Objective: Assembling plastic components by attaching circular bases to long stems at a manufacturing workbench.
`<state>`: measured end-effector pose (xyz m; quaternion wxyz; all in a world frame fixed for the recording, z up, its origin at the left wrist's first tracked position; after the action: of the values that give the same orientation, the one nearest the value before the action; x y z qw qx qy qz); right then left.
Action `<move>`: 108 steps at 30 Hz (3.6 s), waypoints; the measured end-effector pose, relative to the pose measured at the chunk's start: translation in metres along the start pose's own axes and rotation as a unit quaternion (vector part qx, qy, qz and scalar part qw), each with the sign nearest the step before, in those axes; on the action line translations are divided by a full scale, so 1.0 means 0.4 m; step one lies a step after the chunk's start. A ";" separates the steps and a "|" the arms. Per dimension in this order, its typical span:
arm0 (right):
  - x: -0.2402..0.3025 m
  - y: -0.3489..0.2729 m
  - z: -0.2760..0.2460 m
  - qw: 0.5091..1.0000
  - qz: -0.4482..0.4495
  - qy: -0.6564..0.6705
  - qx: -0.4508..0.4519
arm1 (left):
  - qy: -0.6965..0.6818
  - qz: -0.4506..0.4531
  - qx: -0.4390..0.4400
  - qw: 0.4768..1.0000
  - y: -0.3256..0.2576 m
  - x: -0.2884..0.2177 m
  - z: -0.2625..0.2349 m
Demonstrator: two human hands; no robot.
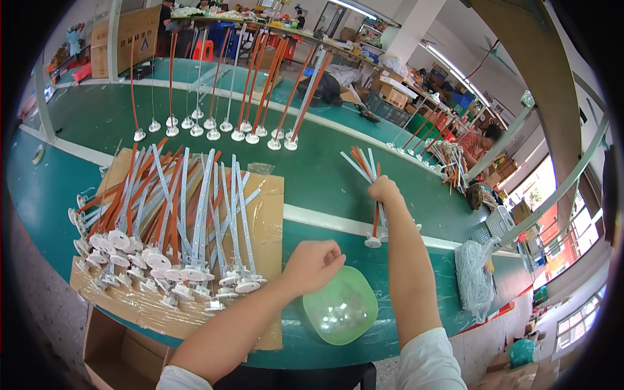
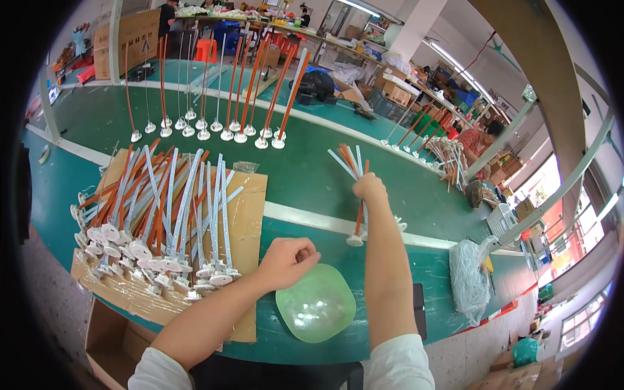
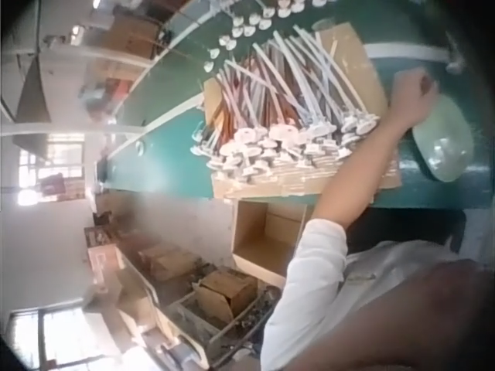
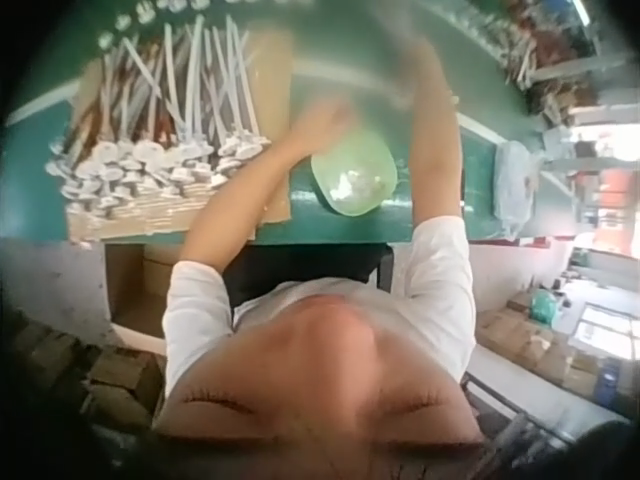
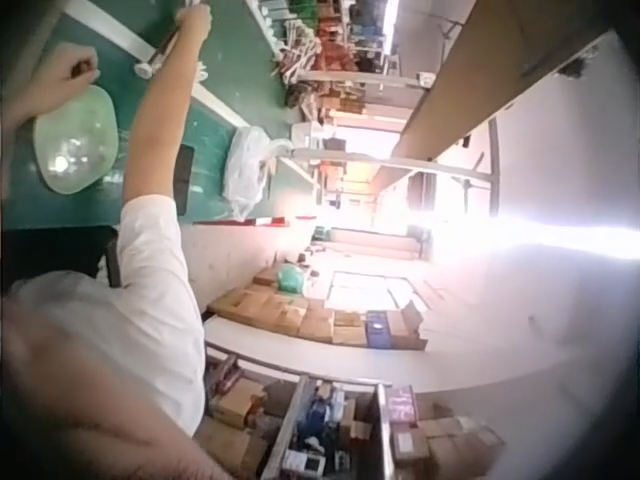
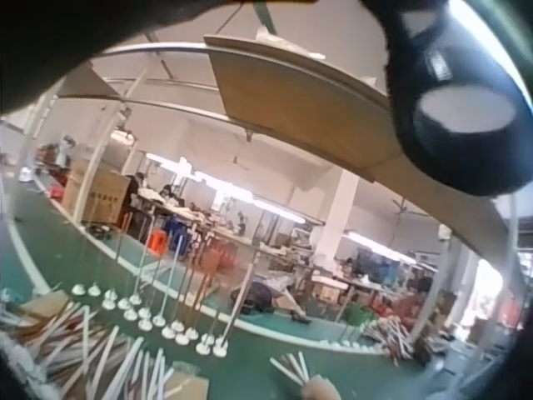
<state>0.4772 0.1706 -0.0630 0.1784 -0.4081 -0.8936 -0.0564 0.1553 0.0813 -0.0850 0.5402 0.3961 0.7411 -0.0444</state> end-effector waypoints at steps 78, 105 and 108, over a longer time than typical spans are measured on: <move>0.015 -0.817 -0.131 0.706 -0.580 0.405 -0.029 | 0.101 0.176 0.022 0.979 -0.087 -0.184 -0.005; 0.033 -0.841 0.039 0.740 -0.546 0.241 0.310 | 0.190 0.115 -0.041 0.974 -0.062 -0.126 -0.049; 0.034 -0.835 0.039 0.752 -0.533 0.248 0.298 | 0.191 0.123 -0.045 0.973 -0.061 -0.121 -0.049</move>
<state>0.2144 -0.0365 -0.0575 0.4473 0.2362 -0.8622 0.0278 0.1297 0.0481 -0.0452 0.4072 0.4606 0.7775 0.1323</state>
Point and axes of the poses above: each hand's wrist, its own y-axis towards the middle knuckle, its own z-axis out of the palm, x = y × z, the point moved 8 cm from there along y, towards the middle knuckle, and after that the axes turned 14 degrees about y, right-handed, at the moved point
